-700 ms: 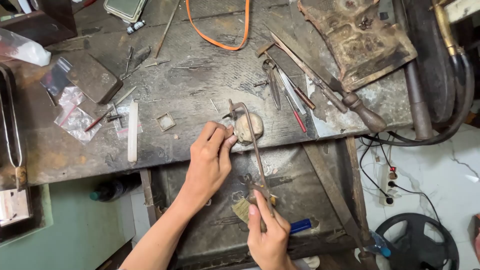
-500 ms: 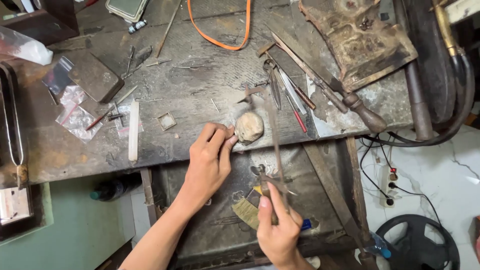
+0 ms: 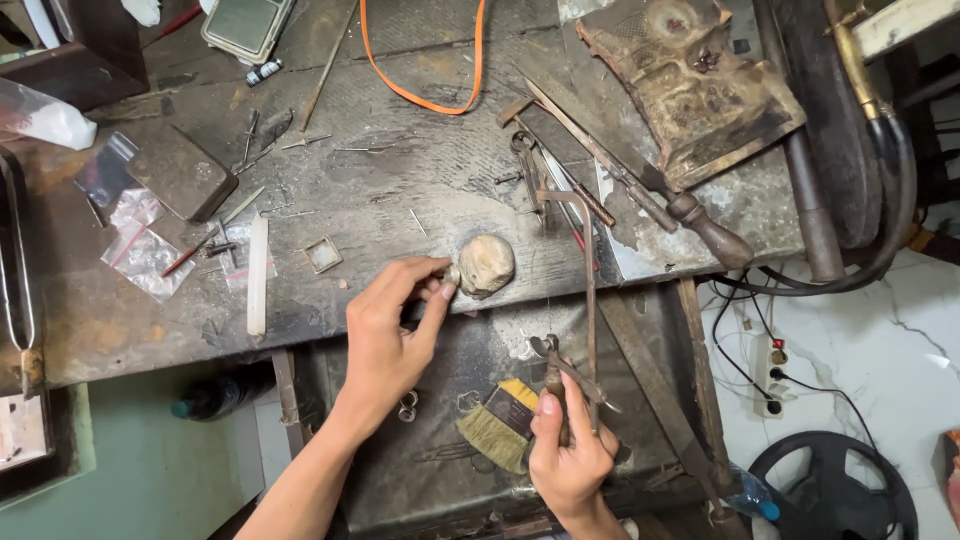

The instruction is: Using a jeweler's saw to cut a small metal component held in a wooden block on a workbench, followed by picking up a small ring with pliers.

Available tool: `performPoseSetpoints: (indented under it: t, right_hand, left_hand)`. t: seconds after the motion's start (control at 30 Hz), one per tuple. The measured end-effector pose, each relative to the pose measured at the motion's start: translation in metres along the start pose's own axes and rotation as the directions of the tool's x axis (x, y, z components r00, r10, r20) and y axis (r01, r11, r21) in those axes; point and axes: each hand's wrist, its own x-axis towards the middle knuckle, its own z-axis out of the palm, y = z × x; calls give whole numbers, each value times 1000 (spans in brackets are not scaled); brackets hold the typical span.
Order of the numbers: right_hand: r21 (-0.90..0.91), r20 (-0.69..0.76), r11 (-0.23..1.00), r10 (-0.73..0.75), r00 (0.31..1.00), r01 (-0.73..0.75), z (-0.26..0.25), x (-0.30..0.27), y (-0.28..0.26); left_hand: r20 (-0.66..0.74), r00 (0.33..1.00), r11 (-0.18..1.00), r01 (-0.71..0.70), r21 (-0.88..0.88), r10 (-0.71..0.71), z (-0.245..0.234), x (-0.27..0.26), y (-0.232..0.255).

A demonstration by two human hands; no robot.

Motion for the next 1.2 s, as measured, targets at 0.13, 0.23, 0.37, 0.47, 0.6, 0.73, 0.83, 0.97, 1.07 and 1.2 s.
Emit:
performPoseSetpoints:
  t: [0.13,0.23,0.37,0.47,0.6,0.73,0.83,0.97,1.07,1.2]
  right_hand:
    - [3,1,1000,2,1000,-2,-1,0,-1]
    - [-3,9,1000,2,1000,-2,-1,-1,0]
    - [-13,-4,1000,-4,1000,4,-1,-1,-1]
    - [-24,-5,1000,-11,1000,11,-1,0,0]
    - [-15,-28,1000,5,1000,-5,1,-7,6]
    - [-118,-42,993,-5,999,0,3,1,0]
    - [-87,-24,996,-24,999,22,1,0,0]
    - [-75,-4,997,-17,1000,17,2,1,-3]
    - [-72,-1,997,-21,1000,21,4,2,-5]
    - [-69,2,997,-38,999,38,5,0,-3]
  left_hand:
    - [-23,997,996,-69,63,71,-11,0,8]
    - [-58,989,981,-128,145,137,-16,-3,9]
    - [158,978,923,-182,338,135,-23,-11,6]
    - [187,968,915,-224,334,169,-21,-24,9]
    - [169,936,940,-328,91,310,4,-51,7]
    - [206,921,944,-325,-62,331,22,-59,-5]
    - [214,932,951,-261,-165,293,22,-62,-7]
    - [220,942,961,-219,-167,253,17,-57,-2]
    - [230,940,959,-211,-191,253,18,-59,-6]
    - [315,936,965,-75,-252,155,15,-60,-4]
